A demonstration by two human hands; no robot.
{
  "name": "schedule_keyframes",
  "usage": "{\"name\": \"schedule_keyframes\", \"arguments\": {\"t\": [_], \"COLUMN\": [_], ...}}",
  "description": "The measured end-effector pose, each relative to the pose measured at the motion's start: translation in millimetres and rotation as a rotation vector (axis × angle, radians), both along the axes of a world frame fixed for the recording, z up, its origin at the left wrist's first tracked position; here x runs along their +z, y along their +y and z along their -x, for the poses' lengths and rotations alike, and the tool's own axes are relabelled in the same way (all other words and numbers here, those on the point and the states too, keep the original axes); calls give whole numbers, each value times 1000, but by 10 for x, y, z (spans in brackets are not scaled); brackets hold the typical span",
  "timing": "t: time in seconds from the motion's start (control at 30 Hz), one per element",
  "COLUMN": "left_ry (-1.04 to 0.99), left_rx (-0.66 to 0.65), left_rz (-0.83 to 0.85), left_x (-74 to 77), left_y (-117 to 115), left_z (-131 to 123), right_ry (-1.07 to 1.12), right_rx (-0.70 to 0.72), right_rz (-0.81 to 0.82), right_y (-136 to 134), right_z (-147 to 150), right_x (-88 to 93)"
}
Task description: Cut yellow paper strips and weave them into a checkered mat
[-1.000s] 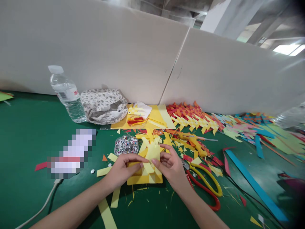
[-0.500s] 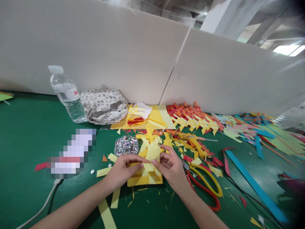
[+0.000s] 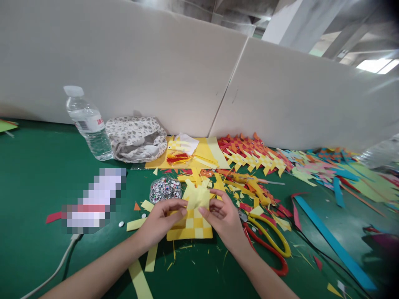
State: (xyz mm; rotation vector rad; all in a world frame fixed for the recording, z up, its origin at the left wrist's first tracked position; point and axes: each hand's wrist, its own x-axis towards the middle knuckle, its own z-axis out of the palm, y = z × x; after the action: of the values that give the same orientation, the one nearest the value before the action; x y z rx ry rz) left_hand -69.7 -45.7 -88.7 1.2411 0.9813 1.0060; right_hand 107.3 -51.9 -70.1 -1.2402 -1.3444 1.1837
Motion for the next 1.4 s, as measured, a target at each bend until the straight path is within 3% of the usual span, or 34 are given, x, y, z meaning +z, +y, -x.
{"name": "schedule_keyframes", "arguments": {"t": [0.43, 0.6, 0.83, 0.97, 1.27, 1.4], "left_ry": [-99, -153, -247, -195, -141, -202], "left_rx": [-53, -183, -166, -177, -53, 37], "left_rz": [191, 145, 138, 110, 134, 253], "left_x": [52, 49, 91, 93, 88, 142], "left_y": [-18, -9, -1, -4, 2, 4], "left_z": [-53, -58, -48, -42, -55, -63], "right_ry": [0, -34, -10, -35, -34, -121], "right_rx": [22, 59, -5, 11, 122, 78], "right_rz": [-2, -6, -32, -41, -9, -206], "right_y": [-18, -42, -23, -31, -48, -75], "right_z": [23, 55, 38, 36, 50, 14], "right_x": [23, 20, 19, 15, 30, 64]}}
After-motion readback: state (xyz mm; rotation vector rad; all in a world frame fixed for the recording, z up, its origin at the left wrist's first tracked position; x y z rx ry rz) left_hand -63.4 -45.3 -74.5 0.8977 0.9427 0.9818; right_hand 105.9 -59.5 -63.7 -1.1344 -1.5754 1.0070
